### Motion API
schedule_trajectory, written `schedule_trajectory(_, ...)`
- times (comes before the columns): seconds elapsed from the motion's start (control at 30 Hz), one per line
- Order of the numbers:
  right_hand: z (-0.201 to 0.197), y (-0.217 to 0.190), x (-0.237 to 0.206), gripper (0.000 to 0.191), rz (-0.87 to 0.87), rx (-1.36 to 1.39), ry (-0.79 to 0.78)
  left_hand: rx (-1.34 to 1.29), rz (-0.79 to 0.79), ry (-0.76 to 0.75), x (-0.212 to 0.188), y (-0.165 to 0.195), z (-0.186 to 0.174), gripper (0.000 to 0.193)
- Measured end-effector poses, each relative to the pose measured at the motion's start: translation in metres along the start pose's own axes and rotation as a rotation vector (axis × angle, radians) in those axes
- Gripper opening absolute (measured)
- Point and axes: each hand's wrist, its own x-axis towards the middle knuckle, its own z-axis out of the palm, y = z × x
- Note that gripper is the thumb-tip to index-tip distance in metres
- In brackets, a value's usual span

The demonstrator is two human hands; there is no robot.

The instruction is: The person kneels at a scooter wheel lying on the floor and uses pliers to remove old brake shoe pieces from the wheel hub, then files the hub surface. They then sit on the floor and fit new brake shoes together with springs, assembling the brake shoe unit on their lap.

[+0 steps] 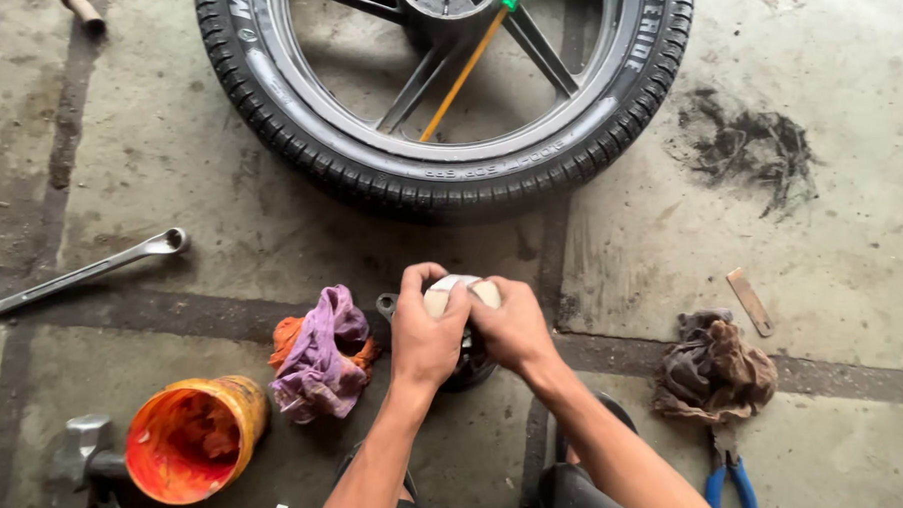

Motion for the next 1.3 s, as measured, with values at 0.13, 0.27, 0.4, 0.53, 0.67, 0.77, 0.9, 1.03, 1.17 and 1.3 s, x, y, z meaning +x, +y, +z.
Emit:
schedule_trajectory(0.13,0.004,0.010,-0.010,0.033,0.075,-0.188,0.052,0.013,-0.021,0.019,-0.011,-0.004,0.000,0.030)
schedule_trajectory(0.27,0.005,0.020,-0.011,0.036,0.082,-0.355,0.116,0.035,-0.092,0.065,-0.014,-0.009,0.005,0.031)
schedule_trajectory(0.4,0.004,0.033,-0.013,0.038,0.013,-0.337,0.195,0.080,-0.058,0.131,-0.017,-0.017,0.015,0.034)
schedule_trajectory(0.53,0.005,0.046,-0.015,0.040,0.130,-0.193,0.243,0.074,-0.099,0.197,-0.015,-0.027,0.021,0.045)
schedule_trajectory(0.67,0.008,0.057,-0.016,0.039,0.105,-0.099,0.292,0.078,-0.073,0.216,-0.014,-0.037,0.022,0.053)
schedule_trajectory(0.77,0.010,0.062,-0.018,0.038,0.128,-0.099,0.303,0.086,-0.059,0.235,-0.019,-0.041,0.024,0.055)
schedule_trajectory(0.9,0.012,0.064,-0.018,0.039,0.088,-0.119,0.298,0.090,-0.110,0.265,-0.022,-0.043,0.024,0.055)
schedule_trajectory(1.03,0.013,0.063,-0.015,0.038,0.182,-0.041,0.273,0.092,-0.129,0.279,-0.021,-0.040,0.021,0.055)
schedule_trajectory(1.17,0.012,0.059,-0.013,0.040,0.190,0.032,0.244,0.155,-0.164,0.225,-0.020,-0.032,0.015,0.049)
schedule_trajectory(1.3,0.010,0.054,-0.013,0.040,0.193,0.070,0.217,0.354,-0.204,0.127,-0.017,-0.020,0.009,0.042)
